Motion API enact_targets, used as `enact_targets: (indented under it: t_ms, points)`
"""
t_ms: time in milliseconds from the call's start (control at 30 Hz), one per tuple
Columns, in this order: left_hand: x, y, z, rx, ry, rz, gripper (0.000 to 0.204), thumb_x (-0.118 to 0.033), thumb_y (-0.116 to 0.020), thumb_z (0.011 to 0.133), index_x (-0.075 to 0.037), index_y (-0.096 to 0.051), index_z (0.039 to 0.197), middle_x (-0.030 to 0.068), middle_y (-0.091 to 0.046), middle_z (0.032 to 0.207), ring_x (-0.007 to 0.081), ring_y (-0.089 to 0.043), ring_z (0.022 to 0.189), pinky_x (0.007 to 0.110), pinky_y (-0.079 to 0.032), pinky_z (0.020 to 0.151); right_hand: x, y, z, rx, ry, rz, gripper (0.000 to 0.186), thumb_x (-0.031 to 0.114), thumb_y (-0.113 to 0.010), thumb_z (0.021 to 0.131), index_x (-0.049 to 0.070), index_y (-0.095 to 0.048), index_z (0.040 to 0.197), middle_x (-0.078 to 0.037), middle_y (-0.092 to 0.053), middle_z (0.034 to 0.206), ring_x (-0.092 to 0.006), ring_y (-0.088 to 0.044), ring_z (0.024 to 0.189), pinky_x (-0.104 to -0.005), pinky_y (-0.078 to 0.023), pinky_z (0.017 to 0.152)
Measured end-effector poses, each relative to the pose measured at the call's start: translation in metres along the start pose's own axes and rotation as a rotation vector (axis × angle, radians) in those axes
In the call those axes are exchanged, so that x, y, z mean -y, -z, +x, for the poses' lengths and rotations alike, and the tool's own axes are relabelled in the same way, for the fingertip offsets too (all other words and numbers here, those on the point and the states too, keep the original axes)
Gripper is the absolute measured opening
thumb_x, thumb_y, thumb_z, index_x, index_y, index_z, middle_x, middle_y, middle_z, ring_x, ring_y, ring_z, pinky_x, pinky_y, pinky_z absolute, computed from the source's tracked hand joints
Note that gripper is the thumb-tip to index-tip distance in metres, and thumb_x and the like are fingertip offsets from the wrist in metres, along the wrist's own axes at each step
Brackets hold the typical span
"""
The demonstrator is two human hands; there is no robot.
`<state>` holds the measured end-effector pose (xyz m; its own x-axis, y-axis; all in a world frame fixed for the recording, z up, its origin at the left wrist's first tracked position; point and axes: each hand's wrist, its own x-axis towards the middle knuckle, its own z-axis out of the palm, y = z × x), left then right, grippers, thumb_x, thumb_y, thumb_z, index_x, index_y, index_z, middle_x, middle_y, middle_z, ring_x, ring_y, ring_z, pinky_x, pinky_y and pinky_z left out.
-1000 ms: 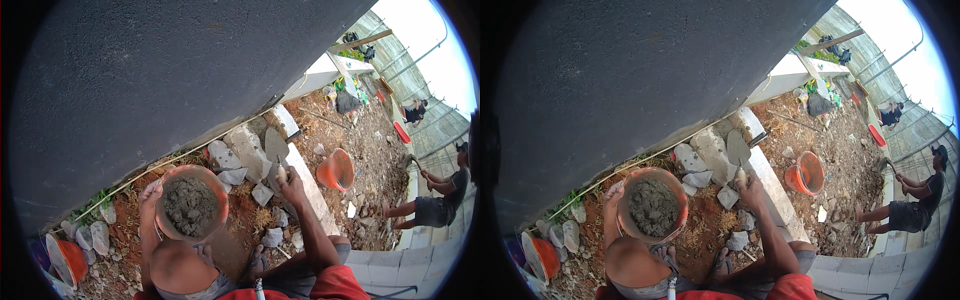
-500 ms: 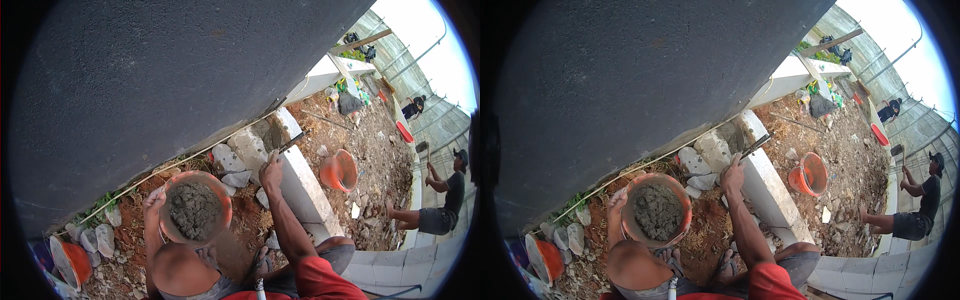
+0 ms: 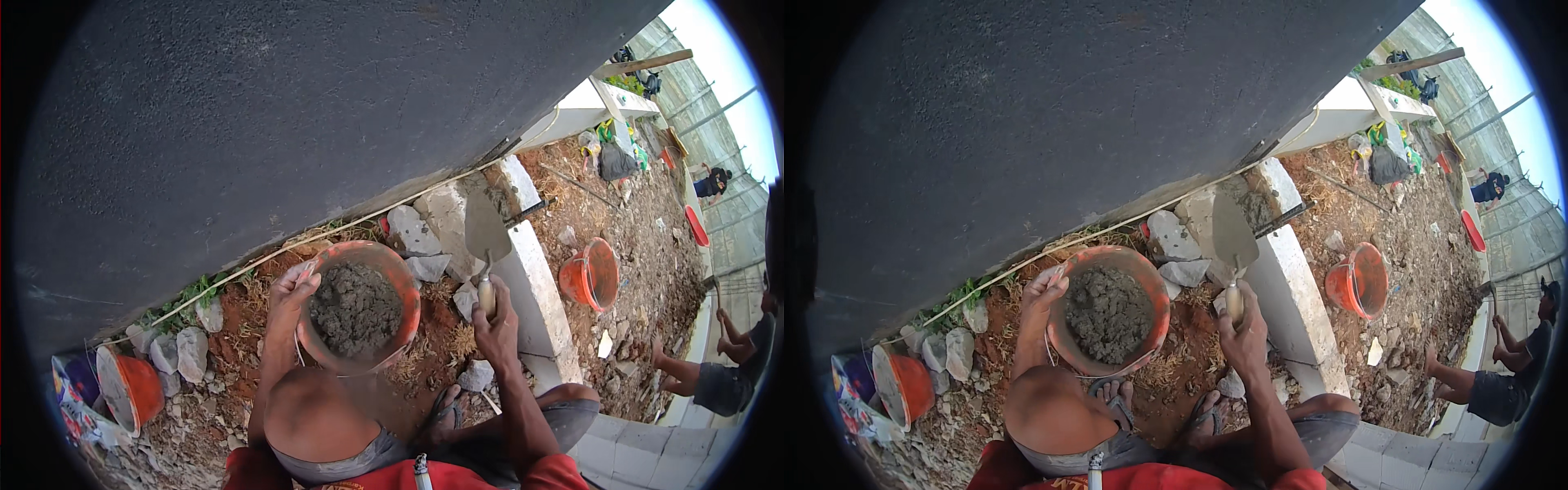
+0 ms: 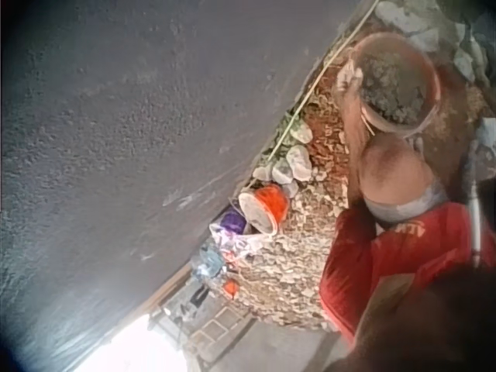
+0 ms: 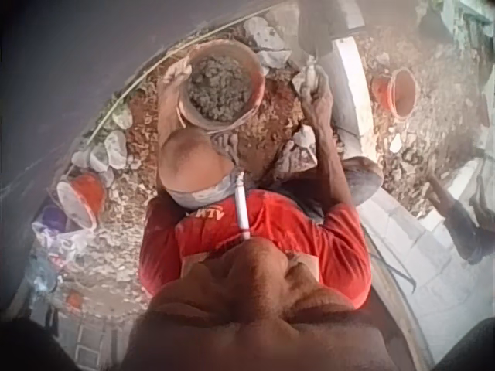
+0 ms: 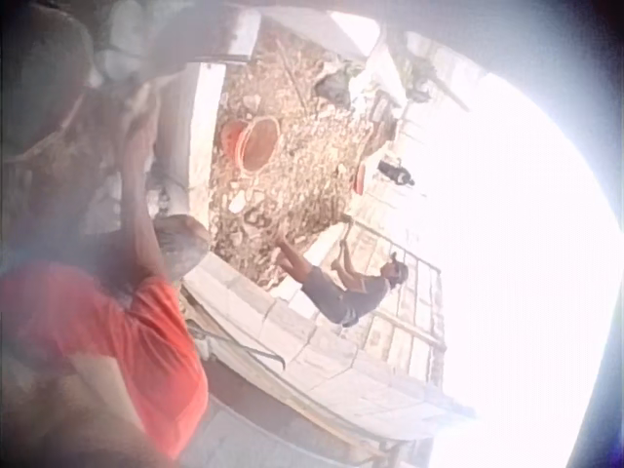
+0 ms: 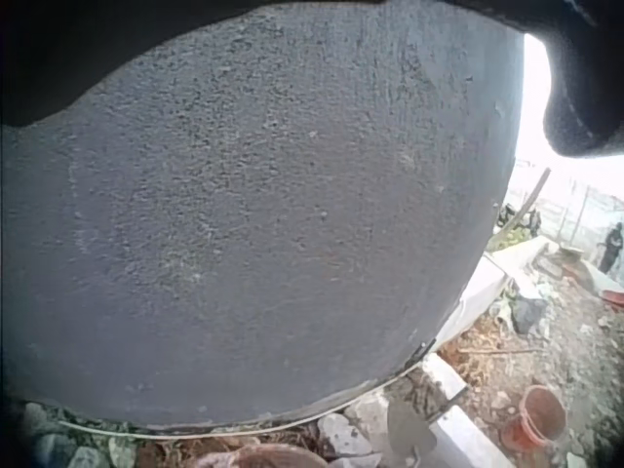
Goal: The person positions concrete blocks by hand into a wall foundation, then scoops and applies mortar from a bucket onto the structure using a trowel.
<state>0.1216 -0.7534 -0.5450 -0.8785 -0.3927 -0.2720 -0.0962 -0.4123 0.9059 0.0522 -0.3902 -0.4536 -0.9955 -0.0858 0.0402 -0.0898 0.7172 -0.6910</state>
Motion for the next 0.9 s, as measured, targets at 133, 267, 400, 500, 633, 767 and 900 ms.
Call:
enact_targets:
  t_ms: [133,267,400,500,633,767,900]
  points:
    - [-0.015,-0.032,0.010,0.125,0.014,0.080,0.043,-0.011,-0.074,0.090,0.002,-0.067,0.131,0.0077,-0.071,0.123,0.0155,-0.063,0.114,0.032,-0.044,0.104,0.045,0.047,-0.032,0.562,0.205,-0.273,0.051,0.011,-0.065,0.093,0.006,-0.055,0.143,-0.017,-0.070,0.112,-0.0303,-0.074,0.086,-0.0381,-0.058,0.075]
    - [-0.031,-0.073,-0.008,0.323,0.025,0.060,0.047,-0.012,-0.075,0.088,0.005,-0.066,0.131,0.0102,-0.071,0.122,0.0172,-0.065,0.110,0.034,-0.048,0.100,0.078,0.003,-0.006,0.559,0.318,-0.690,0.055,0.015,-0.063,0.093,0.006,-0.053,0.146,-0.019,-0.068,0.109,-0.0349,-0.072,0.076,-0.0437,-0.058,0.068]
    - [-0.043,-0.087,-0.012,0.397,-0.038,0.258,0.044,-0.012,-0.073,0.090,0.005,-0.067,0.130,0.0094,-0.072,0.118,0.0163,-0.064,0.110,0.034,-0.048,0.100,0.088,-0.018,-0.031,0.711,0.534,-0.774,0.057,0.012,-0.061,0.092,0.007,-0.051,0.147,-0.021,-0.066,0.108,-0.0342,-0.071,0.073,-0.0435,-0.059,0.065]
    - [-0.044,-0.079,-0.003,0.359,0.008,0.193,0.038,-0.007,-0.069,0.093,0.004,-0.067,0.129,0.0089,-0.072,0.114,0.0129,-0.065,0.103,0.030,-0.051,0.092,0.078,0.016,-0.049,0.785,0.496,-0.518,0.056,0.014,-0.063,0.091,0.004,-0.053,0.145,-0.023,-0.068,0.110,-0.0375,-0.072,0.078,-0.0443,-0.059,0.070]
    - [-0.037,-0.070,-0.002,0.295,0.045,0.159,0.042,-0.013,-0.073,0.092,0.006,-0.067,0.129,0.0109,-0.072,0.117,0.0165,-0.066,0.106,0.034,-0.050,0.095,0.068,0.059,-0.035,0.756,0.284,-0.334,0.053,0.019,-0.066,0.093,0.001,-0.055,0.141,-0.027,-0.070,0.103,-0.0409,-0.072,0.083,-0.0466,-0.059,0.075]
    - [-0.034,-0.071,-0.009,0.270,-0.006,0.157,0.041,-0.014,-0.074,0.092,0.004,-0.068,0.128,0.0107,-0.072,0.117,0.0172,-0.066,0.106,0.034,-0.051,0.096,0.067,0.059,-0.032,0.812,0.024,-0.348,0.049,0.024,-0.064,0.096,0.000,-0.057,0.139,-0.026,-0.070,0.083,-0.0437,-0.071,0.086,-0.0503,-0.057,0.078]
    - [-0.033,-0.076,-0.015,0.358,0.034,0.203,0.043,-0.015,-0.076,0.090,0.003,-0.068,0.129,0.0109,-0.072,0.118,0.0171,-0.066,0.107,0.034,-0.051,0.096,0.055,0.023,-0.045,1.018,0.043,-0.410,0.040,0.022,-0.063,0.097,0.004,-0.062,0.133,-0.025,-0.071,0.085,-0.0417,-0.071,0.084,-0.0491,-0.055,0.075]
